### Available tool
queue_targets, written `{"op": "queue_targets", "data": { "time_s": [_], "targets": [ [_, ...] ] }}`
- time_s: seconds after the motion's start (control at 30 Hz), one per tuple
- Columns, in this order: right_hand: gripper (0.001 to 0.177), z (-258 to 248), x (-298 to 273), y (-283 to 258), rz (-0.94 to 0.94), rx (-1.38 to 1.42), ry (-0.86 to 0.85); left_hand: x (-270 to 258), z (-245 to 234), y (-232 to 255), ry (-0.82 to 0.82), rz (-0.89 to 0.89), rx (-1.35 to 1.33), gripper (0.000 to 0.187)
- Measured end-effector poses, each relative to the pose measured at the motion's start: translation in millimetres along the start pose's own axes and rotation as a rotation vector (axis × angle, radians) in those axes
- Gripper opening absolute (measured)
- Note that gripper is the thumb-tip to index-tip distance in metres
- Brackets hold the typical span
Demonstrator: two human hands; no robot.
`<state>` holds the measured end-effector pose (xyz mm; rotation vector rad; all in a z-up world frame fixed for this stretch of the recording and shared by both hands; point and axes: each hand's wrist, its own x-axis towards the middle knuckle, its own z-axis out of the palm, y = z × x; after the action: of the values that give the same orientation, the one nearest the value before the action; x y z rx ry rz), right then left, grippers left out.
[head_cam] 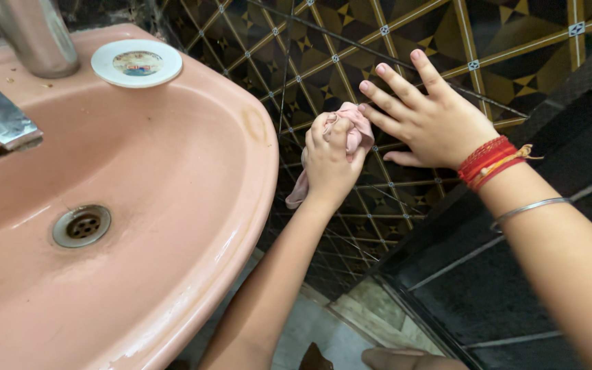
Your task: The person is cleaning a patterned wall in a bathroom using a pink cloth. They wipe the wall in a repetitive motion, focusing on different sections of the wall.
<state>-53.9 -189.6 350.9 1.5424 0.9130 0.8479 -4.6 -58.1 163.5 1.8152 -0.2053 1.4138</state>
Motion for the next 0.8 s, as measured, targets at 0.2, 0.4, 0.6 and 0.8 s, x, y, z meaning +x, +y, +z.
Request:
{"op": "queue_targets", "data": {
  "time_s": [0.2,0.4,0.6,0.8],
  "targets": [
    [0.094,1.9,-1.2,0.0,0.000,0.007,0.012,1.9,-1.6,1.9,-0.006,0.007,-0.003,0.059],
    [0.096,1.9,-2.6,-1.0,0.011,0.004,0.045,20.3,-9.1,20.2,-0.128,-0.508,-0.261,0.052],
    [0.096,10.0,-9.8,-3.1,0.080,0.087,0.124,45.9,9.8,38.8,-0.086,-0.975,-1.426,0.049],
    [0.086,15.7,-15.9,-5.0,0.097,0.208,0.198,38.2,13.2,24.2,-0.381,-0.907,-1.828,0.025]
  ]
}}
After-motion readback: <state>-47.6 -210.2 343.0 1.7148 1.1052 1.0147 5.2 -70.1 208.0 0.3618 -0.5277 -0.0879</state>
